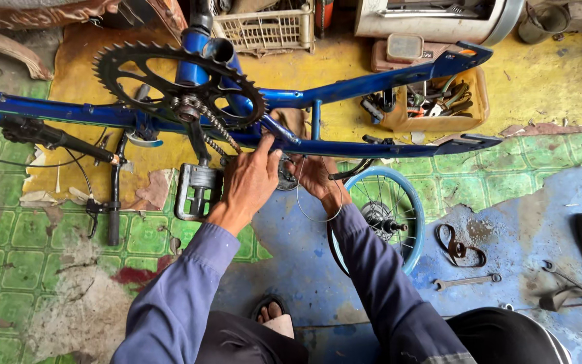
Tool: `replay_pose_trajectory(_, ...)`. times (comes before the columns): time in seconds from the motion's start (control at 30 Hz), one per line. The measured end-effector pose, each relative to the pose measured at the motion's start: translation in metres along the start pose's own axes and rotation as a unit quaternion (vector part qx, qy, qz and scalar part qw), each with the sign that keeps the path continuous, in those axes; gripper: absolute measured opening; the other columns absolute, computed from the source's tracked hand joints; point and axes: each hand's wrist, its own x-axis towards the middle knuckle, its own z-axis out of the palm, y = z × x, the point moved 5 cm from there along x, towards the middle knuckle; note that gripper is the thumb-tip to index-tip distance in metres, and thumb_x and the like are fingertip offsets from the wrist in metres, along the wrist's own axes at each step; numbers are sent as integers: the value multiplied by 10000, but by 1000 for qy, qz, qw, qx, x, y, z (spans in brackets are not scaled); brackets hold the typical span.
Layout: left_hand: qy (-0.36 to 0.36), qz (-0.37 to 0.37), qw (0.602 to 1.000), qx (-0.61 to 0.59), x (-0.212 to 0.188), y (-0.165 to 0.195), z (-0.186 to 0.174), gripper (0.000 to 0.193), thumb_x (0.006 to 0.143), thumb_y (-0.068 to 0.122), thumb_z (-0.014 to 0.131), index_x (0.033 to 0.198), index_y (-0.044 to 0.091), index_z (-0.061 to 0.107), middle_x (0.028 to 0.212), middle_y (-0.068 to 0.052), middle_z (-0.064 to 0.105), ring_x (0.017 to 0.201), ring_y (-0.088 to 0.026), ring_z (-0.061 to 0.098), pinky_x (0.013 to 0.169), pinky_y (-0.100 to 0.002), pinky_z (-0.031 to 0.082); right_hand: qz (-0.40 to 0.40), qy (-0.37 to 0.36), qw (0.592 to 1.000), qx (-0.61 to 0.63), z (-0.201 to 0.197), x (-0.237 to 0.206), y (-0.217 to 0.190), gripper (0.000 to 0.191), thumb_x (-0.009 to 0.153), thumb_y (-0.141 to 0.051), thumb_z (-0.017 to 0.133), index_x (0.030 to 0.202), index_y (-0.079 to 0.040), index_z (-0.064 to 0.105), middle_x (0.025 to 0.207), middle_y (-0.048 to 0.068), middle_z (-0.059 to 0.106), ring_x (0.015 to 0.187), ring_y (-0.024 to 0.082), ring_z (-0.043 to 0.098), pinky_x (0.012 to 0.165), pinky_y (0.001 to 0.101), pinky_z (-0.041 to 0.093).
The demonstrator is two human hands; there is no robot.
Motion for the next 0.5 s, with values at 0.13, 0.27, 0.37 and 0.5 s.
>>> replay_pose_trajectory(0.13, 37, 29, 999, 22, 3, 2, -1, 326, 1011, 264, 573, 1309, 133, 590, 785, -203, 720, 737, -453, 675, 649, -555, 516, 78, 39, 995, 41, -7, 18, 5, 372, 908, -285, 778, 1186, -58, 681, 1159, 102, 725, 1063, 241, 680, 881, 390, 565)
replay_pose_trajectory(0.27, -25, -21, 998, 49, 4, -2, 4, 324, 1040, 298, 549, 1317, 136, 591, 718, -189, 709, 669, -434, 677, 626, -557, 508, 22, 65, 996, 50, -12, 17, 3, 232, 1007, -247, 747, 1133, -77, 652, 1162, 108, 709, 1051, 247, 662, 857, 388, 543)
replay_pose_trajectory(0.37, 15, 11, 997, 71, 3, 5, -1, 359, 1020, 281, 583, 1326, 93, 599, 692, -211, 693, 615, -439, 657, 592, -550, 499, -42, 217, 975, -6, -32, -12, 1, 246, 970, -300, 668, 1088, -85, 652, 997, 38, 691, 913, 183, 653, 782, 363, 547)
replay_pose_trajectory(0.5, -33, -21, 996, -86, 9, 4, -2, 592, 922, 318, 696, 1361, -42, 529, 547, -178, 672, 466, -294, 647, 507, -419, 510, -133, 226, 964, -35, -44, -65, -2, 151, 1007, -248, 603, 1012, -98, 599, 830, -16, 561, 741, 141, 555, 710, 305, 501)
